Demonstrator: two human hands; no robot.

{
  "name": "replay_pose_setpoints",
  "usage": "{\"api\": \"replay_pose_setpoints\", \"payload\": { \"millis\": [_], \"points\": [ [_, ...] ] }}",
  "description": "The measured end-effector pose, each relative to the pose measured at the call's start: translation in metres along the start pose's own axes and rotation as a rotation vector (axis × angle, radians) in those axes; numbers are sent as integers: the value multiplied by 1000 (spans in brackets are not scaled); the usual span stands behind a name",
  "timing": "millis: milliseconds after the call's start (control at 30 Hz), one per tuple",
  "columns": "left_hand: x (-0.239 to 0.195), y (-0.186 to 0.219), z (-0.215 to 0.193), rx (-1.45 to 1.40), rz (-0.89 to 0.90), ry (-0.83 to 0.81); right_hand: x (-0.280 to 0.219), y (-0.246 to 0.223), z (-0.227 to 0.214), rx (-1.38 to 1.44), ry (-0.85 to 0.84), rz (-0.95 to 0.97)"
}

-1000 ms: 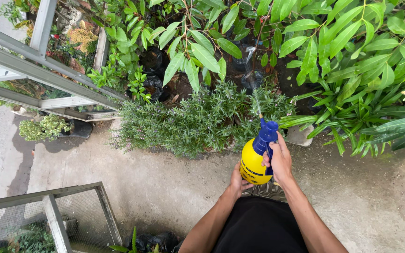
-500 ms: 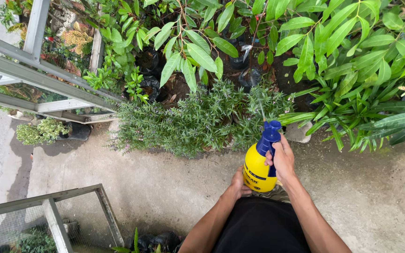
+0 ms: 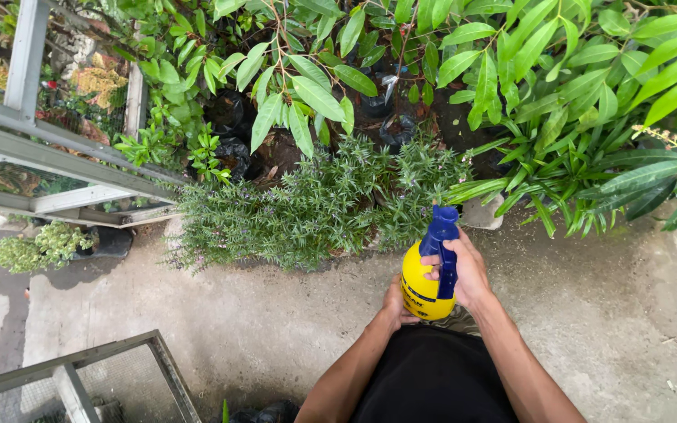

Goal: The person uses a yellow and blue hand pump sprayer to mist water onto various potted plants arranged along a concrete path. The person walks along the path, systematically spraying the foliage of multiple plants.

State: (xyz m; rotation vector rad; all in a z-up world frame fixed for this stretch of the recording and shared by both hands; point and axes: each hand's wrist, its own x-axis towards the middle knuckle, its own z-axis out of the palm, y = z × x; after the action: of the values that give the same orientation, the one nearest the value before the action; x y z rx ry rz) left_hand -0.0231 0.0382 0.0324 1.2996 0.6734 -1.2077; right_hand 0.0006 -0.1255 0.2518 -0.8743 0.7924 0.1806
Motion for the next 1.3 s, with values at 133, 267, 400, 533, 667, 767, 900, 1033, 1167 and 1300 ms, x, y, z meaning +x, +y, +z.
{"api": "replay_pose_setpoints", "payload": {
  "millis": [133, 267, 400, 533, 667, 767, 900, 1033, 1167, 1300],
  "points": [
    [-4, -6, -3, -21, -25, 5, -7, 24, -7, 55, -43, -112],
    [-4, -15, -13, -10, -61, -50, -12, 50, -18, 69, -25, -137],
    [-3, -27, -16, 8, -95, -68, -19, 64, -24, 25, -11, -154],
    [-5, -43, -21, 25, -108, 10, -31, 76, -25, -33, 13, -126],
    [-3, -52, -29, 26, -46, 55, -37, 86, -20, -63, 22, -145],
    [-6, -41, -26, 62, 314, 357, -40, 90, -23, -58, -3, -152],
    [-43, 5, -9, 51, 939, 472, -38, 97, -29, -87, -12, -202],
    [-116, 68, 19, 302, 1015, 175, -34, 104, -31, -161, -57, -246],
    [-175, 113, 45, 808, 998, 218, -33, 107, -37, -173, -132, -313],
    [-211, 137, 78, 804, 924, 117, -30, 103, -44, -199, -58, -282]
  ]
}}
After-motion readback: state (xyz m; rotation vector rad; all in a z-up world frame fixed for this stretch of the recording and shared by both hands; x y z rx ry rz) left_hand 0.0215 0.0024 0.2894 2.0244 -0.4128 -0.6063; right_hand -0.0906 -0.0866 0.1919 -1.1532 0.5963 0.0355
